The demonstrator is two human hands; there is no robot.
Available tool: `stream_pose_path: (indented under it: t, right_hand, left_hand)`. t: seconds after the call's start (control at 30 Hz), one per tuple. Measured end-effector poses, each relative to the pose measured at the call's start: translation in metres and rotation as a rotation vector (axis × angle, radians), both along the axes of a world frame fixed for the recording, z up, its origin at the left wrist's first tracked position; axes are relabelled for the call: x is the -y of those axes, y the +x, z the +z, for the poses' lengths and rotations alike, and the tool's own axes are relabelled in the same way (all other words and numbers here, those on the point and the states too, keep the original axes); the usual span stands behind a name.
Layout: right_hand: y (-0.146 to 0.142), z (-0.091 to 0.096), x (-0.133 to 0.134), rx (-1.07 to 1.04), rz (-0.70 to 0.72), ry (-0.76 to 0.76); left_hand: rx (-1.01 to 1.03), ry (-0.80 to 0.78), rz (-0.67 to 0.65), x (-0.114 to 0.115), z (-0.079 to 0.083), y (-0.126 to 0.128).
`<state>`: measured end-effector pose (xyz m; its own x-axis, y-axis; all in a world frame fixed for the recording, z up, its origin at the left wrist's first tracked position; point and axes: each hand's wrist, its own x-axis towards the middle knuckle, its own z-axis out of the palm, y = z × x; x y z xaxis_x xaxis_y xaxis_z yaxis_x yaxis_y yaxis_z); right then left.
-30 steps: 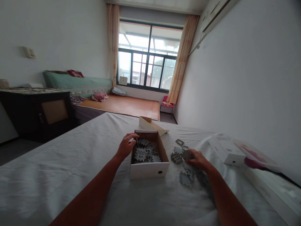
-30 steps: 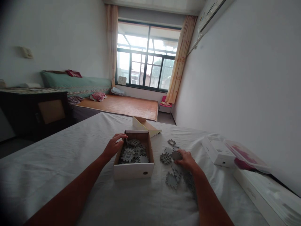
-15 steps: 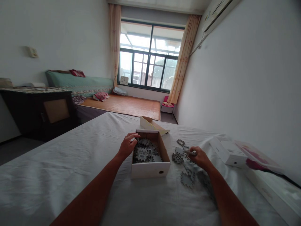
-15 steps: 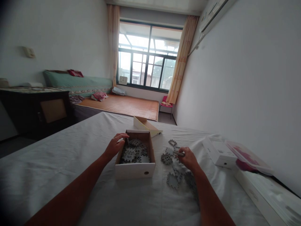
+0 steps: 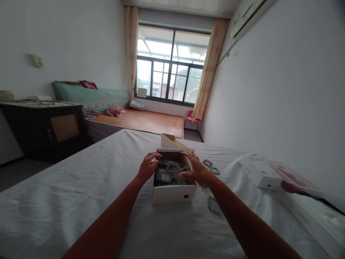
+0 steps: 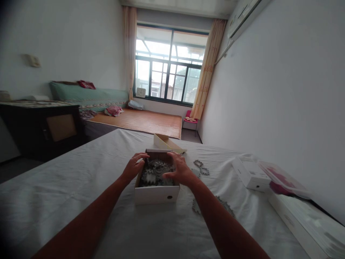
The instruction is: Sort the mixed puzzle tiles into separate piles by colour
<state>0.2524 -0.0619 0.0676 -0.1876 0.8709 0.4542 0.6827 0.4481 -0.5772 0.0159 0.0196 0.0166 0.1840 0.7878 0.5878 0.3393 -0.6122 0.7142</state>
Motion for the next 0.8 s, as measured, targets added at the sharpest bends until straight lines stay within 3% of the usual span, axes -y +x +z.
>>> stream_pose_path:
  t: [0.07,0.17,0.23,0.33,0.43,0.63,0.8]
  right_hand:
    - [0.022,-0.009,-0.009,0.004,-0.06,-0.004]
    - [0.071,-0.03,-0.024,0.087,-0.3,-0.001]
    - [0.102,-0.045,-0.032,0.237,-0.39,-0.134]
    - [0.131,-0.064,-0.04,0.43,-0.289,-0.413]
    - [0.143,-0.068,-0.043,0.512,-0.165,-0.533]
    - [0.147,-0.06,-0.035,0.544,-0.071,-0.552]
    - [0.146,-0.061,-0.017,0.524,-0.145,-0.508]
  left_hand:
    - [0.002,0.001,0.003,-0.001,-0.001,0.0]
    - [0.005,0.011,0.006,-0.002,-0.002,0.0]
    - [0.006,0.017,0.009,-0.002,-0.003,0.0]
    - [0.006,0.012,0.01,-0.002,-0.003,0.0]
    - [0.014,0.0,0.007,-0.002,-0.002,0.0]
    - [0.01,0.015,0.015,-0.003,-0.004,0.0]
    - [0.005,0.019,0.013,-0.004,-0.005,0.0]
